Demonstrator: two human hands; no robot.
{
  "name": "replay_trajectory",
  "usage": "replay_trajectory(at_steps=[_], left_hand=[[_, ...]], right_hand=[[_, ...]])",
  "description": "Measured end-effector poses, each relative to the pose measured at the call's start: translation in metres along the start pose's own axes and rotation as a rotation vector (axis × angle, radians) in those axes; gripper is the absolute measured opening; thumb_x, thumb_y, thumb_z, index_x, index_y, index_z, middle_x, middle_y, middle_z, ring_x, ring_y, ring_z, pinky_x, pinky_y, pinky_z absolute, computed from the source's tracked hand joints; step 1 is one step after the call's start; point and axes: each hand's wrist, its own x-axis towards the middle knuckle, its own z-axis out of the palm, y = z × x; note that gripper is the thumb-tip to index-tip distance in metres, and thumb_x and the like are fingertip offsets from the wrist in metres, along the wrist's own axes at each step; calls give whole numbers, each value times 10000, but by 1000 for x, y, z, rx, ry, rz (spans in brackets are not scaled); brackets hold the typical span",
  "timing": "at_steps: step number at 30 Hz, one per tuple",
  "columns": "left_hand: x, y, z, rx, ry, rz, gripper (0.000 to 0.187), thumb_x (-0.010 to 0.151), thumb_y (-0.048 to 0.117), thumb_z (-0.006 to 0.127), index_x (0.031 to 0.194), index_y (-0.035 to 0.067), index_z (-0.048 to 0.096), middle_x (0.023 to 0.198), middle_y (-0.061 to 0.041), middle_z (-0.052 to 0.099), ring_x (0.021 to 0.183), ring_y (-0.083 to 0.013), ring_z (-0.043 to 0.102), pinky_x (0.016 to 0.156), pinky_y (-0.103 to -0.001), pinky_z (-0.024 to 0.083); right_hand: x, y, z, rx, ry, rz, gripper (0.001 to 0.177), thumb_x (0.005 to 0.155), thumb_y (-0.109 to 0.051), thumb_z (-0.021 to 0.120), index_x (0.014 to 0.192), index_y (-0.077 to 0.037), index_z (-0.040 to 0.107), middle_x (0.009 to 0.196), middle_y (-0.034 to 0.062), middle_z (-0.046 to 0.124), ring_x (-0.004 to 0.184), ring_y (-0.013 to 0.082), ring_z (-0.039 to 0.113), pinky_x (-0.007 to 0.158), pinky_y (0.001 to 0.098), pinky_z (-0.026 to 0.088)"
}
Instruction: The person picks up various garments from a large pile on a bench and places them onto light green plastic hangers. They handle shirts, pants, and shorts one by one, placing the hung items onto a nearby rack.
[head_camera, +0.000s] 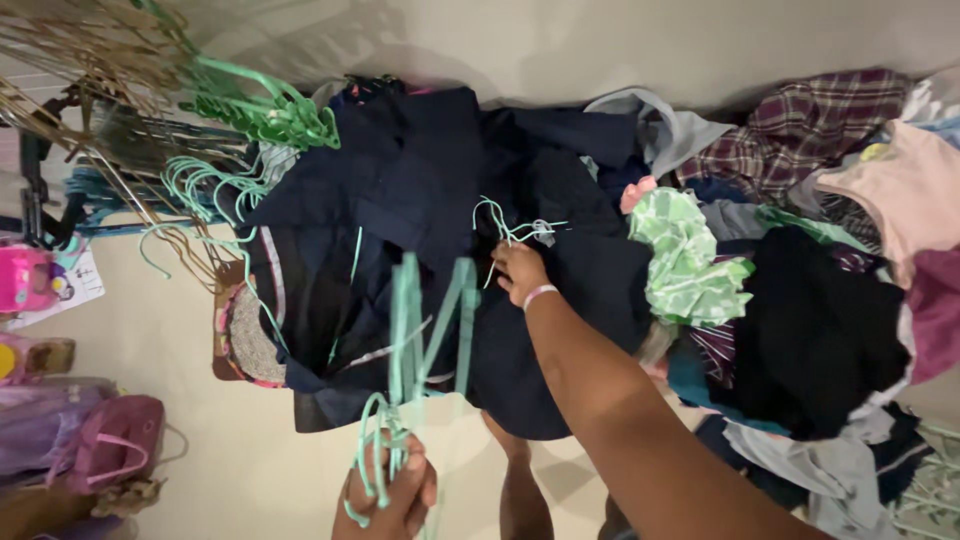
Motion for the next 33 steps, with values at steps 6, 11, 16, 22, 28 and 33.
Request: replay_trajectory(at_steps=[6, 11, 16, 22, 28, 33], left_hand=[[18, -5, 6, -124, -140, 617, 205, 977, 10, 703, 1067, 9, 518, 938, -164, 719, 646, -145, 498, 550, -294, 388], [-15, 64, 56, 279, 26, 617, 255, 825, 99, 791, 1042, 32, 676, 884, -66, 721, 740, -120, 646, 653, -286, 535], [-65, 105, 128, 405, -88, 706, 370, 785, 125, 828, 1082, 14, 637, 847, -85, 727, 737, -123, 681, 664, -292, 560], [-116, 108, 165, 672, -217, 876, 223, 1047, 225, 633, 1082, 125, 829, 704, -78, 649, 443, -124, 574, 485, -280, 494], [-159, 124, 191, 412, -502, 628, 362, 952, 195, 579, 1281, 57, 519, 934, -67, 819, 388, -95, 523, 386, -255, 441], [-183, 138, 216, 434, -567, 591, 389, 971, 203, 562, 1317, 56, 457, 994, -135, 813, 388, -88, 500, 375, -239, 420]], right_hand=[[-120, -51, -15, 64, -81, -348, 184, 980, -142, 575, 1067, -20, 682, 832, 69, 688, 676, 150, 646, 610, 298, 542], [-298, -93, -23, -44, -186, -412, 200, 953, -99, 669, 1098, 37, 692, 847, 80, 676, 699, 191, 679, 633, 358, 600], [-425, -126, -33, -177, -441, -651, 223, 978, -55, 559, 1160, 32, 654, 1079, 33, 651, 983, 160, 703, 801, 299, 603], [-449, -173, -100, -778, -40, -1415, 286, 895, 62, 658, 1154, -52, 701, 1150, 95, 681, 1030, 253, 711, 869, 293, 573], [-420, -208, -153, -769, 191, -1466, 676, 762, -124, 829, 1340, 41, 518, 1361, 282, 497, 1298, 457, 463, 1090, 483, 378], [-410, -228, -185, -779, 198, -1379, 502, 871, -181, 805, 1305, -52, 587, 1382, 187, 588, 1361, 373, 547, 1186, 439, 425]])
